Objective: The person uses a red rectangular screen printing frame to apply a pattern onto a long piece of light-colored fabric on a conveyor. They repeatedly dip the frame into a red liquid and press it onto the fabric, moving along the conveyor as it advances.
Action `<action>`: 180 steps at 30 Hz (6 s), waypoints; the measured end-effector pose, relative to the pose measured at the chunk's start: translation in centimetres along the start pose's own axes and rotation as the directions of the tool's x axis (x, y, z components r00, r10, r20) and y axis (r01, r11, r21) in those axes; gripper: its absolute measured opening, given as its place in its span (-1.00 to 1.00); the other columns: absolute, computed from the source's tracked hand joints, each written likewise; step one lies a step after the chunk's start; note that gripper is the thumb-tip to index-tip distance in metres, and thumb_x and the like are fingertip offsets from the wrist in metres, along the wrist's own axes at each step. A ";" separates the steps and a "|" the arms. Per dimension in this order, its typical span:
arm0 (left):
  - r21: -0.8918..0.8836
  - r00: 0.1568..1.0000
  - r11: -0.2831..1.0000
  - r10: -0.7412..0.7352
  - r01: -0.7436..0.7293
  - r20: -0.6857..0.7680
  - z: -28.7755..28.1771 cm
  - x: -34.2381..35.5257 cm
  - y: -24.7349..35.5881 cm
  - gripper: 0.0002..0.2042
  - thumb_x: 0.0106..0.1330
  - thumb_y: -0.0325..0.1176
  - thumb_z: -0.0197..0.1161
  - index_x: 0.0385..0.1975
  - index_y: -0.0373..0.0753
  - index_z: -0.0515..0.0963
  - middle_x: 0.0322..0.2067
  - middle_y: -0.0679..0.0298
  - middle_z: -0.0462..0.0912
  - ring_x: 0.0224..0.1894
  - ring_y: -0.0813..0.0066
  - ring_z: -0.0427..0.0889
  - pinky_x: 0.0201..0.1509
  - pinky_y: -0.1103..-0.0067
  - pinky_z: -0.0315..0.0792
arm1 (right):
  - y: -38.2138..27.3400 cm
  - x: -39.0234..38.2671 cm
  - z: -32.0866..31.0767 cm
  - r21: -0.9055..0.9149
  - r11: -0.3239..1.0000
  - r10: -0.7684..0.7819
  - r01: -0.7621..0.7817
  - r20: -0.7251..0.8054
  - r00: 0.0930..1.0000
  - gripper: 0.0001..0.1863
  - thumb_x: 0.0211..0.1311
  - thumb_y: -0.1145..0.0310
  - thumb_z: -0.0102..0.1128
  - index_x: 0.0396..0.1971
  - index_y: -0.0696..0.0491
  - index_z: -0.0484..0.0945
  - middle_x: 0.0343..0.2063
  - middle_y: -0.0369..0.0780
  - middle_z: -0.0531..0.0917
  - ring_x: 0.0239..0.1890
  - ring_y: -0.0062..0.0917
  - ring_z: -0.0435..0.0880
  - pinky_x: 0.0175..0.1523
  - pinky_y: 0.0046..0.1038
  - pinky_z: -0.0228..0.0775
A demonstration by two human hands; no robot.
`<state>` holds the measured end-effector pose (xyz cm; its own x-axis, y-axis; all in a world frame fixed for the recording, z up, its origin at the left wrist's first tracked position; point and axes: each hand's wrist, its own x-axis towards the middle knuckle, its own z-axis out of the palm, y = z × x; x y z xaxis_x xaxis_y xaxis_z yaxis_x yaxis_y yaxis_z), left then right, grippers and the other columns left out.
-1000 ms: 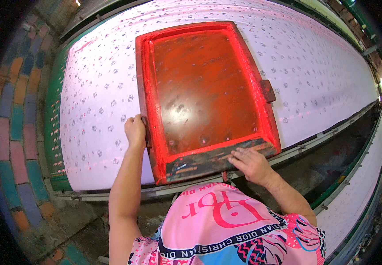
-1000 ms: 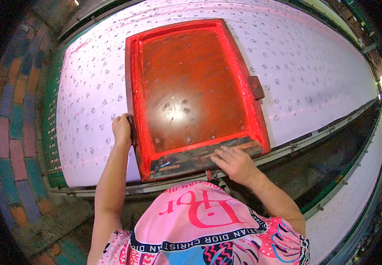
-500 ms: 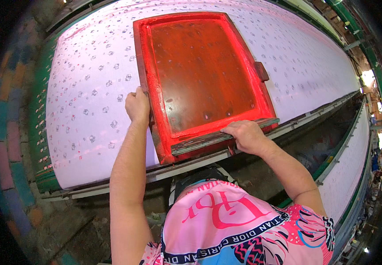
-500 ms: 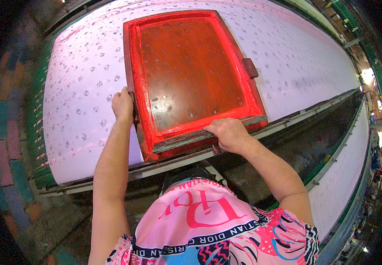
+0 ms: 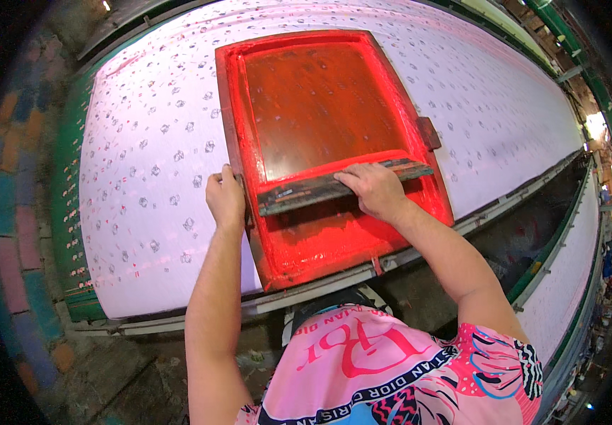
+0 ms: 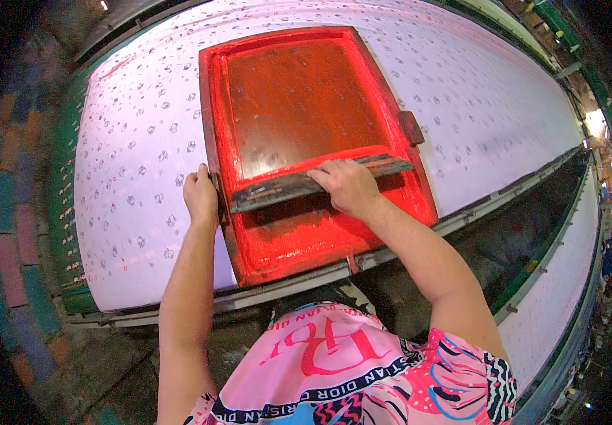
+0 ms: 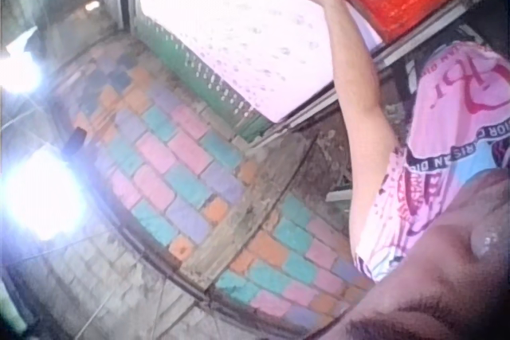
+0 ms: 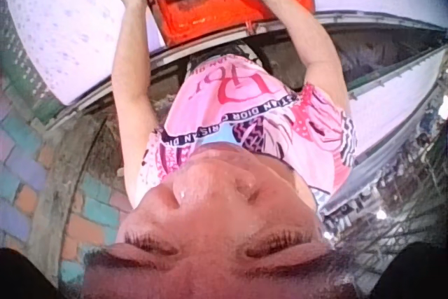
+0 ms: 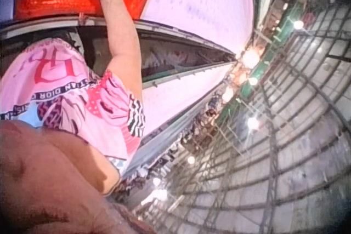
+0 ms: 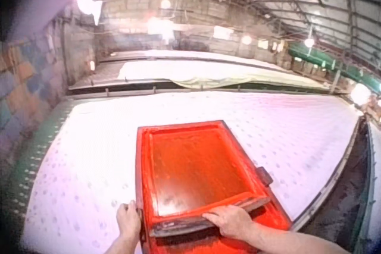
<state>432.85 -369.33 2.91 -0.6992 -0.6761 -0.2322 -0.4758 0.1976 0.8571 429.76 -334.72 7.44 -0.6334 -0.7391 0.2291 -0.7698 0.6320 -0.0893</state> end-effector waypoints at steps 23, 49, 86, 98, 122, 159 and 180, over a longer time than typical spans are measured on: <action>0.027 0.958 0.997 -0.064 0.074 -0.279 0.6 -0.6 0.5 -0.64 0.68 -0.19 0.18 -0.21 -0.46 0.61 -0.33 0.11 0.66 -0.25 0.33 0.55 -0.04 0.34 0.48 | 23.6 33.4 7.8 -0.074 0.996 0.047 -0.048 -0.007 0.999 -0.64 0.25 0.47 0.34 0.06 -0.06 0.73 -0.06 -0.12 0.77 0.03 -0.13 0.84 0.11 -0.04 0.74; 0.079 0.948 0.996 -0.003 0.029 -0.319 0.9 -1.1 1.6 -0.60 0.66 -0.19 0.19 -0.30 -0.47 0.61 -0.44 0.17 0.61 -0.33 0.41 0.48 -0.15 0.37 0.44 | 29.4 36.3 3.9 0.043 0.998 0.017 -0.034 0.341 0.940 -0.50 0.13 0.47 0.17 0.08 -0.17 0.80 -0.06 -0.05 0.85 0.07 -0.04 0.80 0.16 0.02 0.61; 0.329 0.955 0.933 0.218 -0.144 -0.200 0.7 0.1 0.0 -0.39 0.47 0.08 0.12 -0.11 -0.51 0.76 -0.08 -0.30 0.80 0.07 -0.29 0.77 0.29 0.07 0.54 | -3.7 -11.8 -4.7 0.098 0.995 -0.004 -0.017 0.210 0.978 -0.61 0.19 0.04 0.53 -0.17 0.02 0.71 -0.12 -0.09 0.72 0.03 -0.10 0.74 0.09 -0.07 0.62; 0.630 0.947 0.776 0.201 0.003 -0.252 1.2 -0.3 1.0 -0.37 0.58 0.10 0.09 -0.08 -0.50 0.75 -0.02 -0.32 0.78 0.10 -0.37 0.74 0.29 0.01 0.54 | 4.2 -16.7 -5.9 0.537 0.828 -0.160 0.160 -0.046 0.986 -0.46 0.22 0.02 0.56 0.04 0.11 0.75 0.08 -0.08 0.71 0.20 -0.13 0.66 0.33 -0.09 0.50; 0.341 0.965 0.938 0.139 -0.057 -0.222 1.1 1.0 -1.0 -0.39 0.67 0.01 0.12 -0.43 -0.54 0.61 -0.57 0.05 0.56 -0.44 0.24 0.45 -0.19 0.18 0.40 | 22.8 -8.6 -4.5 0.841 0.046 0.658 -0.540 0.381 0.650 -0.39 0.48 0.53 0.36 0.48 0.22 0.48 0.39 -0.05 0.61 0.36 -0.43 0.63 0.43 -0.39 0.49; -0.373 0.961 0.898 -0.272 0.233 -0.055 48.3 -21.7 23.7 -0.58 0.62 0.02 0.22 -0.19 -0.29 0.70 -0.35 0.24 0.67 -0.33 0.35 0.60 -0.15 0.35 0.50 | 71.5 -34.2 -17.2 0.878 0.082 0.819 -0.472 0.211 0.534 -0.66 0.39 0.40 0.45 0.12 0.13 0.79 0.06 -0.15 0.82 0.10 -0.49 0.72 0.26 -0.40 0.52; -0.268 0.993 0.958 -0.112 0.102 -0.023 66.8 -35.1 30.0 -0.79 0.45 -0.40 0.17 -0.49 -0.25 0.53 -0.54 0.38 0.45 -0.49 0.52 0.40 -0.38 0.43 0.28 | 89.5 -48.9 -18.7 0.939 -0.143 0.855 -0.312 0.276 0.438 -0.70 0.46 0.48 0.40 0.13 0.13 0.77 0.02 -0.23 0.79 0.10 -0.55 0.67 0.31 -0.41 0.43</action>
<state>407.47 -292.22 6.01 -0.6289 -0.7101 -0.3165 -0.3845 -0.0698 0.9205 393.29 -237.67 6.33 -0.9578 0.1522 -0.2437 0.2340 -0.0785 -0.9691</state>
